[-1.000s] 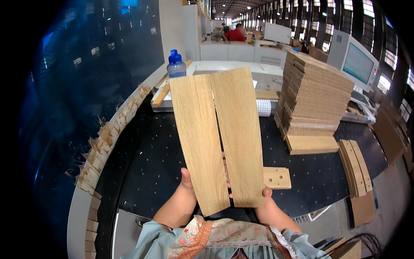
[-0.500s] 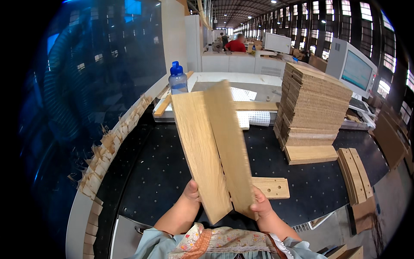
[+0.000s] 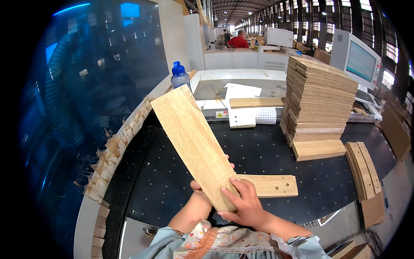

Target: The person sorts wood boards on a table, picking them up from a stack, turning them over to check different sides, and placing them into new piles.

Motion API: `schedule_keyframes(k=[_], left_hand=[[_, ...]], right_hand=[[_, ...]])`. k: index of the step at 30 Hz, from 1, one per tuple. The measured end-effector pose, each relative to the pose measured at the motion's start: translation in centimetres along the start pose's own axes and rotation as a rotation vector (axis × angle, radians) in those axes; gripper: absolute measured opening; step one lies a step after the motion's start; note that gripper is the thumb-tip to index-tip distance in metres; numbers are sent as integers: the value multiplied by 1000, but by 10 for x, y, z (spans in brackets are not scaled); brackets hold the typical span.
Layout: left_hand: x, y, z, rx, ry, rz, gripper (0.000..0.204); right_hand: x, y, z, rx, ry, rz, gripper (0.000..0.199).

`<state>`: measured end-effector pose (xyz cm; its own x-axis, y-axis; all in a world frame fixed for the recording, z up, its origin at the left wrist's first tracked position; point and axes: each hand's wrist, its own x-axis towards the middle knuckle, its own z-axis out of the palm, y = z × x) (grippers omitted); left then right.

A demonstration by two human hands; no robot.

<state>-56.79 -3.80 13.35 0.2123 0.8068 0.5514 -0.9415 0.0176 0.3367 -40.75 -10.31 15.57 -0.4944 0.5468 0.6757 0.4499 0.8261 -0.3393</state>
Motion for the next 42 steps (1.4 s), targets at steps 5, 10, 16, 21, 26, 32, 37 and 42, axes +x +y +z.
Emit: schedule_keyframes(k=[5, 10, 16, 21, 26, 32, 37, 42], left_hand=[[2, 1, -17, -120, -188, 1, 98], [1, 7, -18, -121, -145, 4, 96], [8, 5, -18, -138, -81, 53, 91], [9, 11, -14, -83, -17, 72, 91], [13, 13, -9, -10, 36, 87, 93], [3, 9, -12, 140, 43, -9, 95], [0, 4, -15, 29, -34, -165, 101], [3, 7, -18, 131, -146, -95, 105]], right_hand=[[-13, 20, 4, 291, 128, -6, 53], [-17, 30, 5, 292, 233, 120, 46], [-26, 33, 5, 418, 225, 228, 41], [-29, 35, 9, 544, 221, 289, 39], [-25, 36, 5, 516, 229, 244, 43], [12, 21, 1, 157, 79, 93, 94], [11, 14, 25, 48, 116, 79, 103], [0, 24, 28, 243, 139, 17, 101]])
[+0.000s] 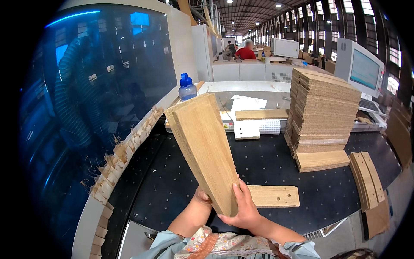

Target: The person sorts wood boards on a table, picking them up from a stack, turning them over to check different sides, and placing them into new piles.

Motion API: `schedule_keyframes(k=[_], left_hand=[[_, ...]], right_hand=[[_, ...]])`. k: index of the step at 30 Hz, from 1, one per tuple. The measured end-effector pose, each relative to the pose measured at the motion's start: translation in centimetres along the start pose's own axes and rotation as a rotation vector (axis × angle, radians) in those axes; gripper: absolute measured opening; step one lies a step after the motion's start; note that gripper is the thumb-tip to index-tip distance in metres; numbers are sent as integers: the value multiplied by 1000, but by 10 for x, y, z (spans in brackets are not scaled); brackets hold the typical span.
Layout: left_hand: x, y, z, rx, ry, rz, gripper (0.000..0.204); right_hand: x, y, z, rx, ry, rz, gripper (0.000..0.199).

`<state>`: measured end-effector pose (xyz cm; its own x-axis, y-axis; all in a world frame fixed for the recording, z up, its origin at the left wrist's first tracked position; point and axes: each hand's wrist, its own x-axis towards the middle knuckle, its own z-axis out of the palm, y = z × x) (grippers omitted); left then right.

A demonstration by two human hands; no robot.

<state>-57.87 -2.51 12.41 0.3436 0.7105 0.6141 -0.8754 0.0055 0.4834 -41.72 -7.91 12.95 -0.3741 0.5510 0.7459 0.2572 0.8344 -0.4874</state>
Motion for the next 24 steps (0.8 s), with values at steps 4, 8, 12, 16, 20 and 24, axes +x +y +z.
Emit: schedule_keyframes(k=[4, 8, 12, 16, 20, 24], left_hand=[[1, 0, 0, 55, -37, -36, 102], [8, 1, 14, -14, -19, -61, 99], [-5, 4, 8, -88, 19, -39, 97], [-8, 5, 18, -263, 29, -168, 103], [-10, 1, 11, -255, 25, -178, 104], [-10, 1, 14, -212, 80, -166, 105]], right_hand=[[-4, 4, -3, 85, 13, -14, 101], [-18, 22, -18, 364, -70, 46, 100], [-22, 16, -27, 1119, -132, 253, 103], [-25, 19, -43, 1317, -210, 426, 98], [-31, 33, -45, 1418, -249, 448, 97], [-25, 32, -47, 1391, -246, 420, 98]])
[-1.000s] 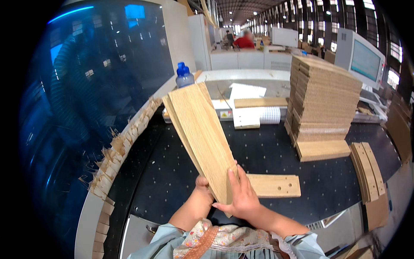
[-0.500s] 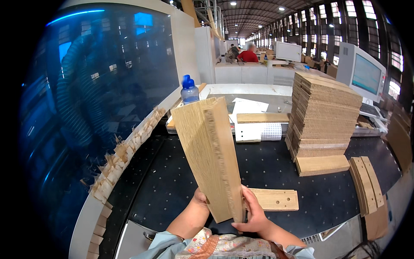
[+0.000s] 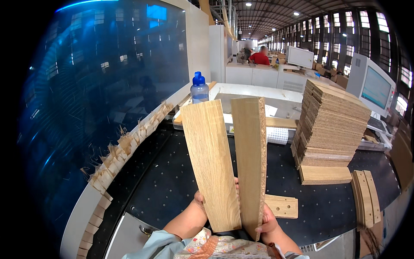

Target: The person sorts wood boards on a table, picking them up from a stack, turning them over to check different sides, and placing them into new piles.

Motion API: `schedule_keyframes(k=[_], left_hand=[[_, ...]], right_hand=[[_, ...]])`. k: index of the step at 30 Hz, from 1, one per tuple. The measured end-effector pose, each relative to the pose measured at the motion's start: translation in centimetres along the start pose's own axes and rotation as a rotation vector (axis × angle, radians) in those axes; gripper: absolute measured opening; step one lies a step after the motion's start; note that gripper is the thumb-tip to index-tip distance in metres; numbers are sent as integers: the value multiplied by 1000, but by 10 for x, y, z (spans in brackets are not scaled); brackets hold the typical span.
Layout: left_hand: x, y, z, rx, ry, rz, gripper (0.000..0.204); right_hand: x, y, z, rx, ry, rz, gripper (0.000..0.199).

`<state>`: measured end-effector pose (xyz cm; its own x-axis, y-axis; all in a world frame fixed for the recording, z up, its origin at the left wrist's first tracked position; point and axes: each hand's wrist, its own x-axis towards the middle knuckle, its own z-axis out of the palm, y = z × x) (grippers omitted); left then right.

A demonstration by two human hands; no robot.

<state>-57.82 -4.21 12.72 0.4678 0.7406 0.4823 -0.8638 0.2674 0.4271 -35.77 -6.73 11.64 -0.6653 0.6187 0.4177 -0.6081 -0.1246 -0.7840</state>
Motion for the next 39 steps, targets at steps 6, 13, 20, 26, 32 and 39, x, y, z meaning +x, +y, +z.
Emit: schedule_keyframes(k=[6, 13, 20, 26, 32, 39], left_hand=[[5, 1, -1, 163, 69, 96, 107], [9, -10, -2, 362, 77, 106, 94], [26, -44, 35, 801, 478, 334, 93], [24, -36, 48, 683, 311, 278, 79], [12, -37, 66, 747, 124, 139, 76], [6, -35, 65, 809, 51, 133, 79]], right_hand=[[9, -8, 14, -30, 58, -10, 99], [19, 19, -1, -974, 160, -228, 97], [27, 30, 0, -562, 210, 14, 106], [20, 22, -39, 304, 74, 36, 100], [11, 27, -51, 681, -53, -30, 110], [12, 21, -34, 703, -91, -30, 111]])
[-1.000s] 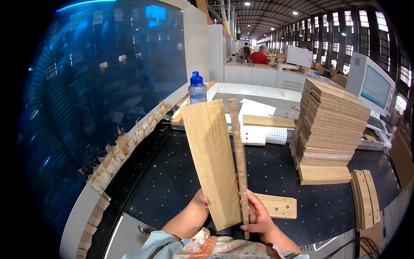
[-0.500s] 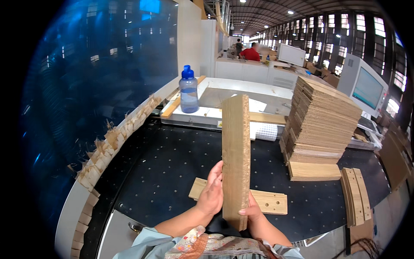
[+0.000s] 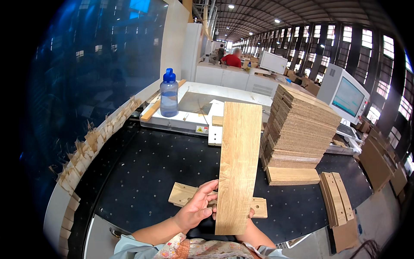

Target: The person sorts wood boards on a table, picking them up from a stack, turning them over to check different sides, and placing them into new piles.

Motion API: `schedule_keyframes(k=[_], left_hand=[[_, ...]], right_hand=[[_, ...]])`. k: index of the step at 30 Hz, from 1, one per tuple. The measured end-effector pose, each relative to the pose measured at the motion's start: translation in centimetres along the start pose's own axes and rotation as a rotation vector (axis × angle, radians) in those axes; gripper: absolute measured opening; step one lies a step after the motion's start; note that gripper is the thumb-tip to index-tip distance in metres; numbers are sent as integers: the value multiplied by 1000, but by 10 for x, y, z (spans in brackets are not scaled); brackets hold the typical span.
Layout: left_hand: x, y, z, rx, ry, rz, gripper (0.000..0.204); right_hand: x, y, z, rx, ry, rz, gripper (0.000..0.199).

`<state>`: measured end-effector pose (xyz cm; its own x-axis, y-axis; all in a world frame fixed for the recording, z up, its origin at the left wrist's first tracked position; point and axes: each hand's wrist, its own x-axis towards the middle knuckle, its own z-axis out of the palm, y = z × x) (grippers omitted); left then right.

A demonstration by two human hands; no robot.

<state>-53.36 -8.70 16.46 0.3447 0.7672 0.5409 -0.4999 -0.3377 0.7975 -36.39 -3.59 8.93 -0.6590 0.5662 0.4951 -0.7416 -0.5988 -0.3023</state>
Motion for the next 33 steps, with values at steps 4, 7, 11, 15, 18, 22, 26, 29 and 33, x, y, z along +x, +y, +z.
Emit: schedule_keyframes(k=[4, 7, 11, 15, 18, 22, 26, 29, 33], left_hand=[[0, 1, 1, -72, 59, -20, 75], [4, 0, -6, -96, 96, 15, 67], [13, 0, -21, -77, 99, 26, 59], [35, 28, -50, 892, 137, 213, 59], [61, 67, -44, 1530, -181, 380, 72], [90, 81, -39, 2000, -602, 384, 82], [105, 89, -45, 2024, -734, 246, 90], [108, 91, -44, 1954, -822, 210, 96], [99, 97, -51, 1917, -780, 219, 96]], right_hand=[[-3, 1, -7, 12, -2, -11, 110], [-1, -2, -12, -31, 2, 6, 111], [0, -2, -12, -114, -17, -30, 113], [-8, -10, -1, -98, 89, 20, 112], [-4, -20, 7, -99, 103, 142, 110], [7, -16, 23, -87, 149, 140, 101], [7, -12, 20, -81, 128, 166, 99], [1, -11, 21, 12, 121, 160, 97], [-3, -10, 38, 13, 178, 190, 90]])
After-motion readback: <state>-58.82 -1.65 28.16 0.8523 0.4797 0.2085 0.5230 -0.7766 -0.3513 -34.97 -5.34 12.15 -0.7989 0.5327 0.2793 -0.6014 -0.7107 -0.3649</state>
